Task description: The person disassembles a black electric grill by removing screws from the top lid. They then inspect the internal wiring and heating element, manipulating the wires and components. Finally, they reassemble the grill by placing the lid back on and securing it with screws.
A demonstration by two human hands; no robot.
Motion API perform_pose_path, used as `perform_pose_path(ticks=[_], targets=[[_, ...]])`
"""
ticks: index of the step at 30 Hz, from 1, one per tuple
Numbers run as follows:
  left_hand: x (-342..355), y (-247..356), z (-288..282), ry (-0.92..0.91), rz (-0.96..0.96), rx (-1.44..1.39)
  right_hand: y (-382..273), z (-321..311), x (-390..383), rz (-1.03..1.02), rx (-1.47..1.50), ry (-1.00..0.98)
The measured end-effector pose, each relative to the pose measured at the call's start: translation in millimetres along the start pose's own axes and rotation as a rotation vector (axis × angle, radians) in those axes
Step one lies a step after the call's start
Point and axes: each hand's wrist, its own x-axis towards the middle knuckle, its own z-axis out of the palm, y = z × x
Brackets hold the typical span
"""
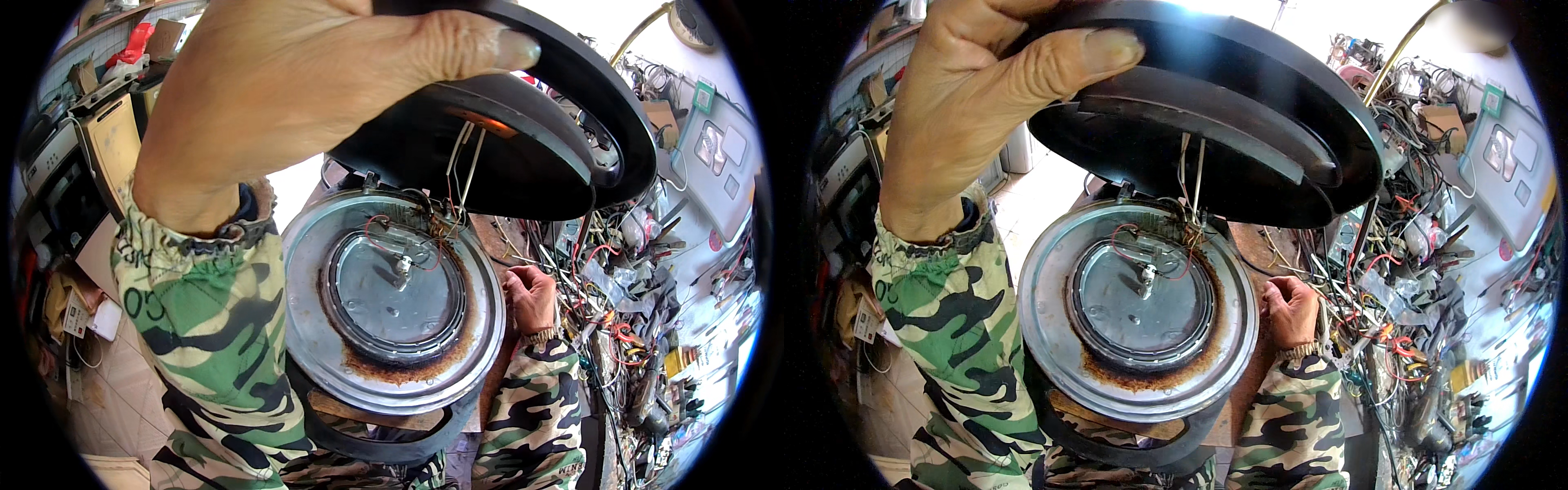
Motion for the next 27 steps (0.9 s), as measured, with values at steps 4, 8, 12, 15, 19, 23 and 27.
perform_pose_path(ticks=[4,8,12,15,19,23,27], targets=[[-2.4,-6.6,1.6,0.000,0.004,-0.032,2.6,0.1,-1.3,-0.014,0.011,-0.007],[-1.1,-9.9,-2.3,0.005,0.015,-0.048,0.5,2.0,-0.1,-0.041,-0.041,-0.001],[-3.4,-16.5,0.3,0.009,0.027,-0.082,1.2,-3.5,-2.0,-0.012,0.008,0.021],[-5.3,-9.5,-3.6,0.007,0.032,-0.060,-7.5,-0.7,0.9,-0.023,0.059,0.041],[-5.4,-17.4,-4.5,0.013,0.029,-0.066,-20.0,0.3,-1.6,-0.043,0.072,0.043],[-0.9,-23.8,0.7,0.011,0.035,-0.080,-15.3,-5.7,-6.4,-0.049,0.021,0.070],[-3.2,-16.5,-7.4,0.008,0.024,-0.023,-15.1,0.2,0.2,-0.078,0.031,0.075]])
